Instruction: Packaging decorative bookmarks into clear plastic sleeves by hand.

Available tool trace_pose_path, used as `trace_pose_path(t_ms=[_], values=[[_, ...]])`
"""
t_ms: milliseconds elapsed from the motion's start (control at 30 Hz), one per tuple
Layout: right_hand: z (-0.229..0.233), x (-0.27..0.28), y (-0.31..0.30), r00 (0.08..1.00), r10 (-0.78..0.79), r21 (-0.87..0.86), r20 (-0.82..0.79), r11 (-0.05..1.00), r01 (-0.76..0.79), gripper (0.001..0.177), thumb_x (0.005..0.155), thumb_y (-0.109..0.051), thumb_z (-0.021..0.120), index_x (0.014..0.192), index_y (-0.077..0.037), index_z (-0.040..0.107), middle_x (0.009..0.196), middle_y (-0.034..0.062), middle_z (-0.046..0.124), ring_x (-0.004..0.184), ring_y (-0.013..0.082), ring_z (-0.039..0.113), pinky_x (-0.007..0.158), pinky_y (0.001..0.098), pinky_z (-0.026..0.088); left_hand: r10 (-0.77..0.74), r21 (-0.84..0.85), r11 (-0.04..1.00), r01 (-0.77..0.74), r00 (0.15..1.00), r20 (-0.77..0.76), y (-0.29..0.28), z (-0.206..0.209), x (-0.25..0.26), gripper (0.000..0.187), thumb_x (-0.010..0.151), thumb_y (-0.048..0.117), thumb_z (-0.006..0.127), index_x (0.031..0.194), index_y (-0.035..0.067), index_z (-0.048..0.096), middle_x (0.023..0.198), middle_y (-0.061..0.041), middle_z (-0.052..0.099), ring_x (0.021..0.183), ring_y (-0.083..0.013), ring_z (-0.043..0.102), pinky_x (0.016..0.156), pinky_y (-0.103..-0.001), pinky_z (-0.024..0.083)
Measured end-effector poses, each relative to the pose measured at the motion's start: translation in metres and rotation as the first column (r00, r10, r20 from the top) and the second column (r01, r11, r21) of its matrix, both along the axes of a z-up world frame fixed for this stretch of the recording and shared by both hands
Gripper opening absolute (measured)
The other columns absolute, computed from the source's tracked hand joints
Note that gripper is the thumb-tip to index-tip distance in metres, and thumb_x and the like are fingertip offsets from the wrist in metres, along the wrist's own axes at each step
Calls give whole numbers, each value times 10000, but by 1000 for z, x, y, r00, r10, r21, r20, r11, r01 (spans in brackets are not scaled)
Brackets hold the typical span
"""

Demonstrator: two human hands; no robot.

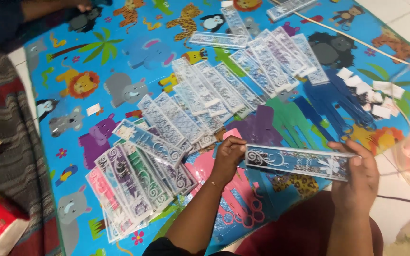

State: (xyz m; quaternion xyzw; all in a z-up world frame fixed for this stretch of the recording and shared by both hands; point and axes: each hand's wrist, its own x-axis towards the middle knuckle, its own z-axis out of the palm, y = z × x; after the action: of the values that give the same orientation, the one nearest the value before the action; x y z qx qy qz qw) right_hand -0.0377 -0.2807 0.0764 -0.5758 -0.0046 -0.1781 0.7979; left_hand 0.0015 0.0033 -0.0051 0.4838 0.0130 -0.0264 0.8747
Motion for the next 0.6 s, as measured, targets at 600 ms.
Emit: trace_pose_path(t_ms=[600], values=[[16,-21,-32,999,-7,-81,53,997,11,373,1114,-388,508,1353,-122,614,1206,77,731,1193,234,695,1056,411,533,8,62,998,7,971,-240,2,-59,23,294,1063,474,473,957,208,540,977,-62,566,1009,-265,597,850,-445,486]])
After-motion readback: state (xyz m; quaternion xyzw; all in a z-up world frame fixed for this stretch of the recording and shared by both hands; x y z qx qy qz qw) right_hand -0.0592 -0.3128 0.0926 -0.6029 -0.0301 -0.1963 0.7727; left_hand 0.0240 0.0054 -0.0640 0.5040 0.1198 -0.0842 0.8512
